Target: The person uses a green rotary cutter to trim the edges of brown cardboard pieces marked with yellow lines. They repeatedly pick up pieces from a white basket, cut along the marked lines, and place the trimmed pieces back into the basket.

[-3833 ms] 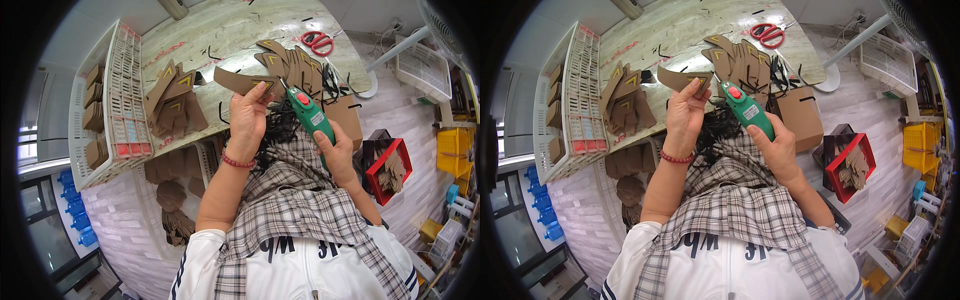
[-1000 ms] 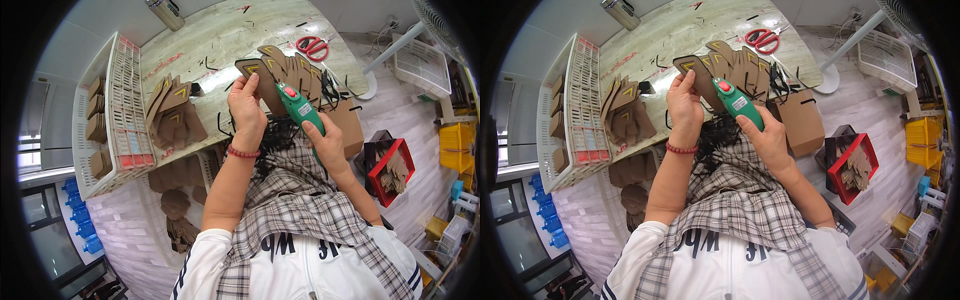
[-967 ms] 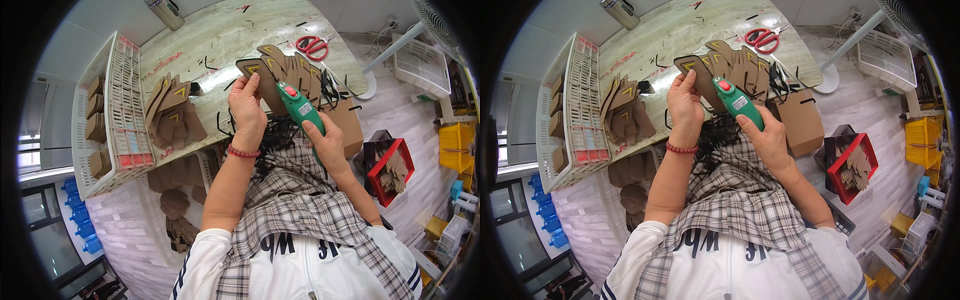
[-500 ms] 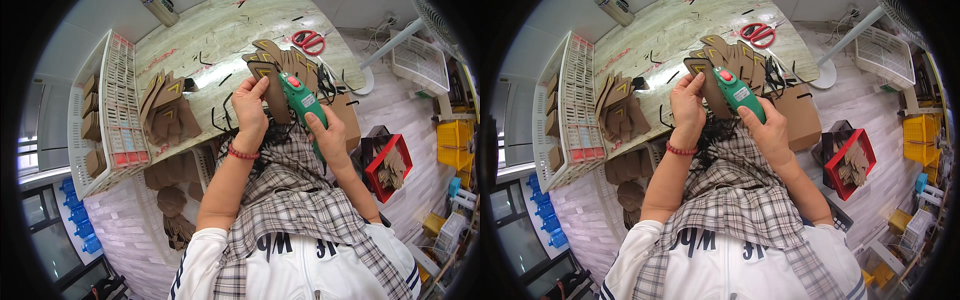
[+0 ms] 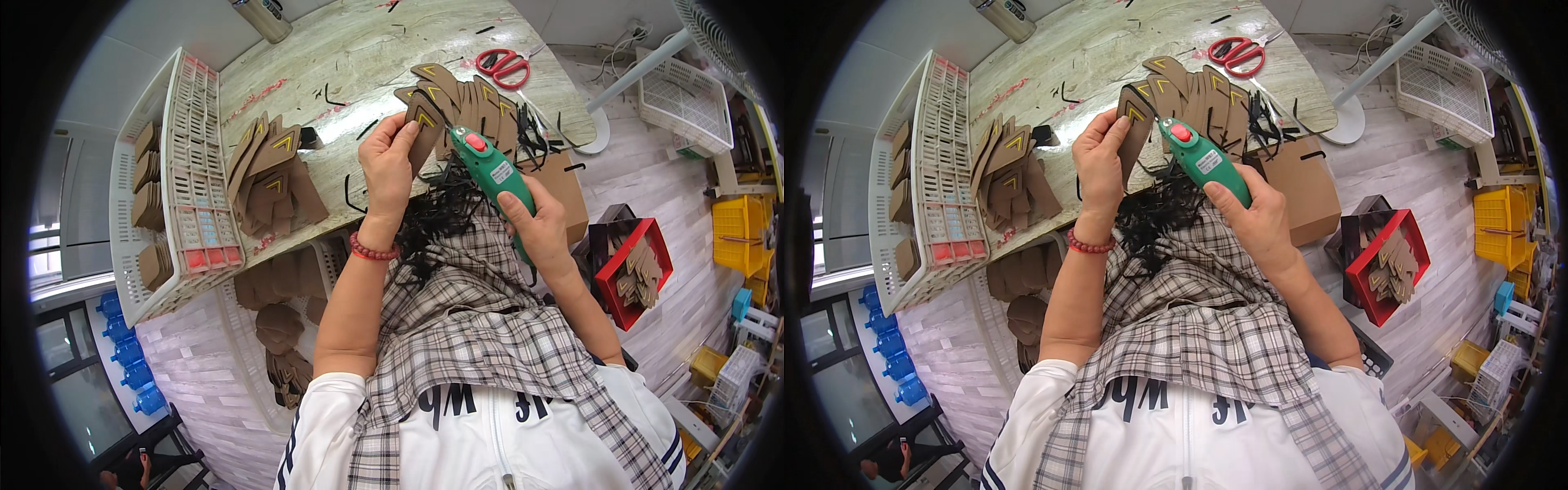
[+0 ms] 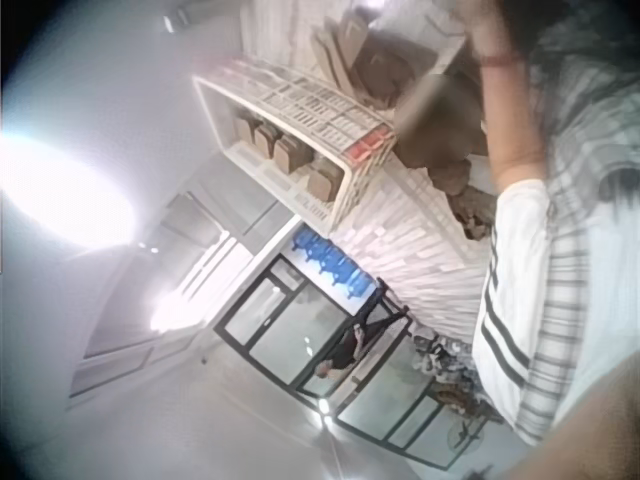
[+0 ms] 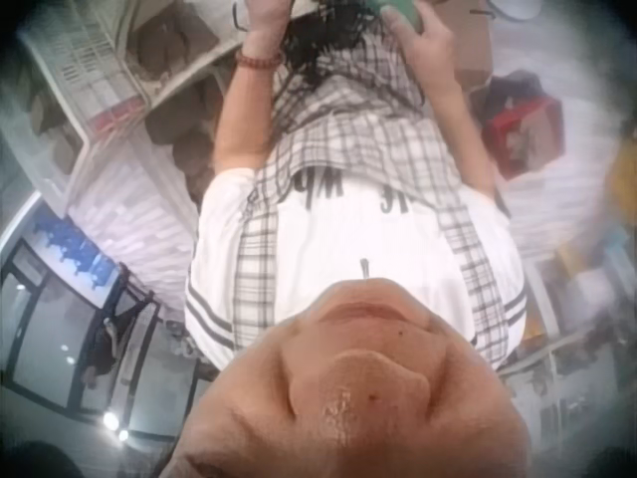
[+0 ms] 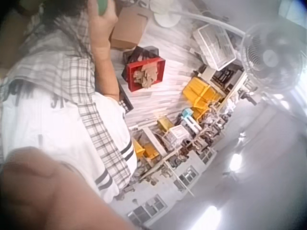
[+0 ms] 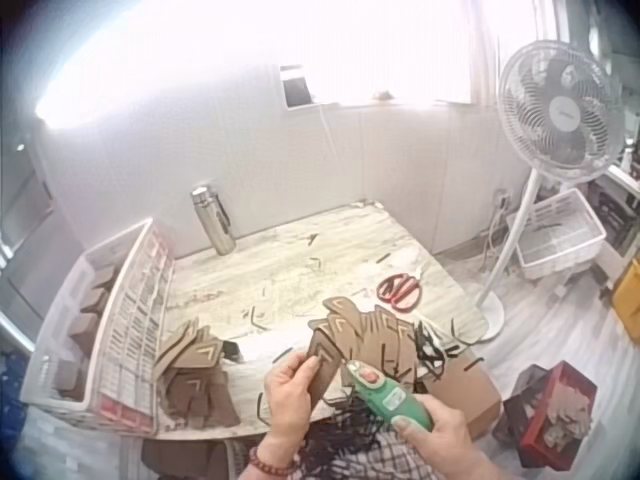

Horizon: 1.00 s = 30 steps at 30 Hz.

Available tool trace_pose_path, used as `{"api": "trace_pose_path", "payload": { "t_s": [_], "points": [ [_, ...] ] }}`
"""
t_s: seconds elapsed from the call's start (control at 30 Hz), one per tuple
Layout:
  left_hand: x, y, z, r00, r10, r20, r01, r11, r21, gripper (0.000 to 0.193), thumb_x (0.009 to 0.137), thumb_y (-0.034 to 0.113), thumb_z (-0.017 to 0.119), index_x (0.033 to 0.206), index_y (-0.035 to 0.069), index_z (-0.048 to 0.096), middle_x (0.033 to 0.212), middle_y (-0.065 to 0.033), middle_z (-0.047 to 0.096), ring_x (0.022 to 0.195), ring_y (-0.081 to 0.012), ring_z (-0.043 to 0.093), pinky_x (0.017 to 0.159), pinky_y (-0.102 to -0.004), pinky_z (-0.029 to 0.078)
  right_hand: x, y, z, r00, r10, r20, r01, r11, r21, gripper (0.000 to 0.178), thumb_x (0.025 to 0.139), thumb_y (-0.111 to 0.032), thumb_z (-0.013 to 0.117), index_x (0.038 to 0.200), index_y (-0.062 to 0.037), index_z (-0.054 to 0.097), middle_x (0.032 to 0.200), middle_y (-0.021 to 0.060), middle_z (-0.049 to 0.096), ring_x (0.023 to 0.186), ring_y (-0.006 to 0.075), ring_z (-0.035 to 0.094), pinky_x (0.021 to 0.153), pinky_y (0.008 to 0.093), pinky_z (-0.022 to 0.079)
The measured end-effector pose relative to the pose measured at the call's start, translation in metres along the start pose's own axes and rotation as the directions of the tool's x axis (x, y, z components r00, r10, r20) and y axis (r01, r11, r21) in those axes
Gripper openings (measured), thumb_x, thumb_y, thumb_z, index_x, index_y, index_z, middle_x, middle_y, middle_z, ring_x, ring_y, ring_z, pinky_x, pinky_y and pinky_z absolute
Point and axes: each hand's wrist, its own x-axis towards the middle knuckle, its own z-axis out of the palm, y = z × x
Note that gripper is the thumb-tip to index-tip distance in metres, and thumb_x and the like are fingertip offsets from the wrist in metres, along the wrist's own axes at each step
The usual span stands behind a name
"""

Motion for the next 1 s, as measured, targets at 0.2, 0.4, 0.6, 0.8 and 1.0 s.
{"api": "trace_pose_path", "payload": {
  "t_s": [0.2,0.4,0.6,0.8,1.0],
  "points": [
    [-0.005,0.005,0.001,0.999,-0.011,0.049,0.006,0.996,0.085,0.016,0.09,0.001,0.054,0.101,-0.006,0.064,0.09,-0.0044,0.066,0.077,-0.0066,0.059,0.07,-0.0201,0.049,0.002,0.001,0.001,1.0,-0.018,-0.014,0.018,1.0,-0.014,0.038,0.086,-0.03,0.067,0.108,0.0008,0.061,0.067,-0.0016,0.056,0.057,0.0041,0.046,0.051,0.0213,0.039],
    [-0.007,0.001,-0.004,0.99,-0.066,0.126,0.051,0.992,0.115,0.016,0.089,0.001,0.056,0.1,-0.005,0.065,0.09,-0.0045,0.067,0.077,-0.0073,0.061,0.071,-0.021,0.049,0.002,-0.002,0.002,1.0,-0.016,-0.02,0.016,1.0,0.003,0.039,0.087,-0.031,0.067,0.108,0.0014,0.061,0.067,-0.0014,0.056,0.056,0.0041,0.046,0.051,0.0212,0.039],
    [-0.001,-0.003,-0.018,0.967,-0.133,0.218,0.075,0.965,0.253,0.013,0.086,0.005,0.058,0.093,-0.003,0.066,0.08,0.0006,0.063,0.069,-0.0042,0.053,0.063,-0.0191,0.044,0.004,-0.008,0.001,1.0,0.008,-0.002,-0.008,1.0,0.025,0.039,0.087,-0.03,0.067,0.108,0.0016,0.06,0.069,-0.001,0.057,0.056,0.0039,0.047,0.05,0.0206,0.039],
    [0.023,0.008,-0.028,0.997,0.052,0.059,-0.071,0.919,0.388,0.011,0.08,0.007,0.065,0.087,-0.001,0.064,0.078,0.0002,0.061,0.07,-0.0063,0.053,0.065,-0.0227,0.045,0.007,-0.003,-0.002,1.0,0.013,-0.027,-0.011,0.998,0.056,0.037,0.087,-0.029,0.067,0.108,0.0014,0.06,0.069,-0.0014,0.055,0.055,0.0041,0.047,0.049,0.0204,0.039],
    [0.013,-0.002,-0.056,0.889,-0.171,-0.425,-0.053,0.882,-0.468,0.006,0.083,0.002,0.057,0.088,0.0,0.057,0.081,-0.0097,0.064,0.073,-0.0202,0.062,0.07,-0.0364,0.053,-0.002,0.0,-0.002,1.0,0.006,-0.027,-0.006,1.0,0.015,0.036,0.088,-0.028,0.066,0.107,0.0016,0.06,0.068,-0.0017,0.055,0.055,0.0039,0.046,0.049,0.0205,0.039]
  ]
}}
